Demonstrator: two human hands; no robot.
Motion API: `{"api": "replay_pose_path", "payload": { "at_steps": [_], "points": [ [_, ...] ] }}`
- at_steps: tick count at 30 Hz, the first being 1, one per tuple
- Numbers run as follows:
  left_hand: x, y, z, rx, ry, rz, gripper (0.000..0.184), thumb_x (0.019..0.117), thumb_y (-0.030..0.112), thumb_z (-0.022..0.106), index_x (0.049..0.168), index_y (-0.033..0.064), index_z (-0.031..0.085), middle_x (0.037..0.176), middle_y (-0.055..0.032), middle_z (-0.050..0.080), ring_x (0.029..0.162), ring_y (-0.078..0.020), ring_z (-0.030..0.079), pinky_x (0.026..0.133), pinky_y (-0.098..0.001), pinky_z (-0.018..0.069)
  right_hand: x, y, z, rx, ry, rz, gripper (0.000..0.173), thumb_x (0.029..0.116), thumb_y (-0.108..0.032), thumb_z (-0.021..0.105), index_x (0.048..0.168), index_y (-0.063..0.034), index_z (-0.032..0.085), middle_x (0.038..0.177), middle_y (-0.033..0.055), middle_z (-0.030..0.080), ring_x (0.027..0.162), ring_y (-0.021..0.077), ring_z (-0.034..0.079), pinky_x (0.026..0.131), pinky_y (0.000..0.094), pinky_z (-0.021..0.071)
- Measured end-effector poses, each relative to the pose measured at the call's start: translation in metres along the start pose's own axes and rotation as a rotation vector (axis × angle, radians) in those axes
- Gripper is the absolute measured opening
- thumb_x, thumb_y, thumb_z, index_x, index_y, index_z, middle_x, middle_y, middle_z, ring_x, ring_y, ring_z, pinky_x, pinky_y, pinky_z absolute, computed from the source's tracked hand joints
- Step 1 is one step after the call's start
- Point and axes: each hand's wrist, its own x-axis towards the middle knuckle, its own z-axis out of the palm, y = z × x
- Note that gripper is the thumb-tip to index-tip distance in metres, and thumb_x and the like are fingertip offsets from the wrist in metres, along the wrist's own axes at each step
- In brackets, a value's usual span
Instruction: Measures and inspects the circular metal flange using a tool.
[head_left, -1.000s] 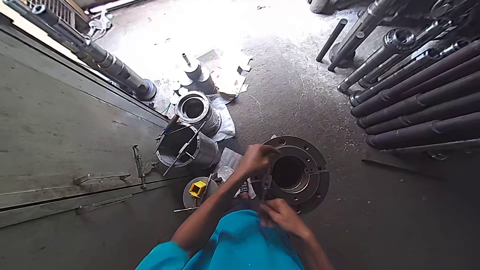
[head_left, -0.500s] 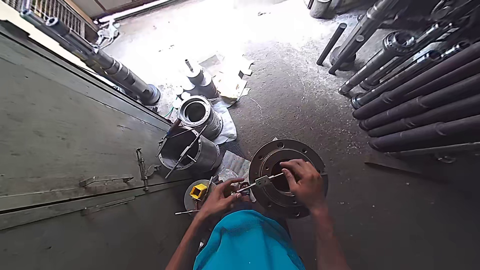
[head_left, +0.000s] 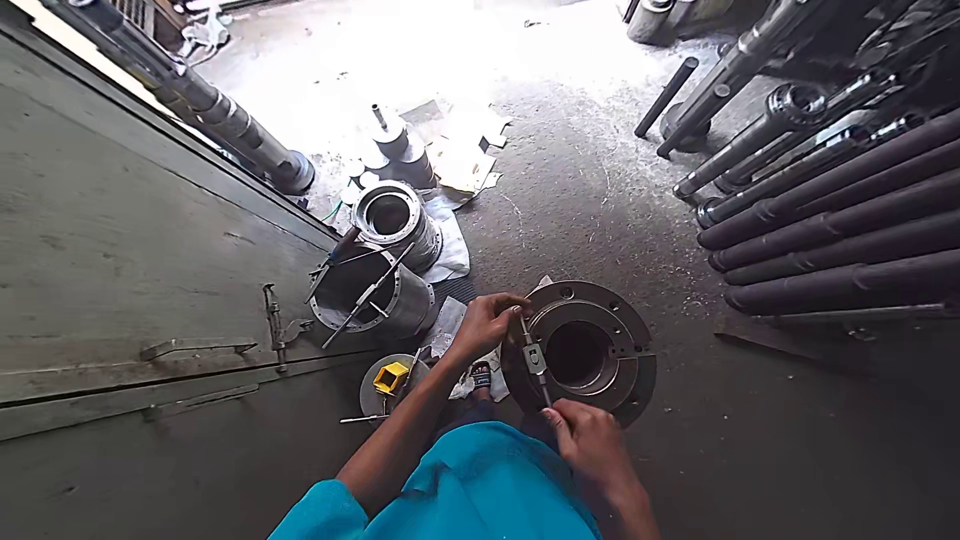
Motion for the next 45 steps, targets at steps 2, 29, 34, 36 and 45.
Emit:
{"api": "replay_pose_path", "payload": {
  "at_steps": [2, 29, 34, 36, 45],
  "points": [
    [-0.035, -0.021, -0.013, 0.061, 0.129, 0.054, 0.021, 0.1038, 0.016, 0.057, 0.113, 0.0074, 0.074, 0.092, -0.0032, 0.077, 0.062, -0.0112, 0.068, 0.058, -0.0311, 0.0591, 0.016, 0.016, -0.026, -0.018, -0.073, 0.061, 0.034, 0.099, -0.035, 0.056, 0.093, -0.009, 0.076, 0.079, 0.0118, 0.073, 0.075, 0.035, 0.073, 0.064, 0.0639, 0.0553],
    [-0.034, 0.017, -0.015, 0.572, -0.344, 0.288, 0.027, 0.1027, 0.025, 0.057, 0.124, 0.0148, 0.071, 0.113, -0.0017, 0.076, 0.099, -0.0156, 0.072, 0.091, -0.0478, 0.0581, 0.035, -0.029, 0.007, 0.578, 0.051, -0.158, 0.024, 0.1026, -0.016, 0.055, 0.105, -0.0069, 0.077, 0.092, -0.0009, 0.077, 0.08, 0.0031, 0.071, 0.076, 0.024, 0.0614],
    [-0.103, -0.043, -0.028, -0.056, -0.071, 0.082, 0.029, 0.1013, 0.012, 0.061, 0.127, 0.0006, 0.069, 0.103, -0.0066, 0.078, 0.07, -0.0109, 0.071, 0.06, -0.0283, 0.0603, 0.058, 0.055, -0.049, -0.049, 0.082, -0.075, 0.037, 0.103, -0.042, 0.051, 0.11, -0.0192, 0.079, 0.113, 0.0062, 0.074, 0.101, 0.0301, 0.069, 0.084, 0.0524, 0.0553],
    [-0.101, -0.043, -0.005, -0.233, 0.13, 0.078, 0.023, 0.1008, 0.002, 0.057, 0.118, -0.0043, 0.071, 0.1, -0.0097, 0.077, 0.063, -0.0128, 0.07, 0.057, -0.0293, 0.0608, 0.051, 0.061, -0.05, -0.001, -0.054, -0.006, 0.036, 0.1042, -0.036, 0.049, 0.107, -0.0126, 0.077, 0.098, 0.0097, 0.076, 0.091, 0.0308, 0.072, 0.08, 0.0563, 0.0563],
    [0.014, 0.012, 0.014, 0.165, -0.144, 0.147, 0.023, 0.1052, 0.011, 0.055, 0.113, 0.0108, 0.076, 0.098, -0.0028, 0.077, 0.072, -0.0105, 0.069, 0.069, -0.0345, 0.0581, -0.008, -0.031, 0.021, 0.078, -0.097, 0.221, 0.043, 0.0974, -0.039, 0.054, 0.07, -0.0081, 0.066, 0.057, 0.0069, 0.061, 0.057, 0.0263, 0.066, 0.055, 0.0521, 0.0517]
  ]
}}
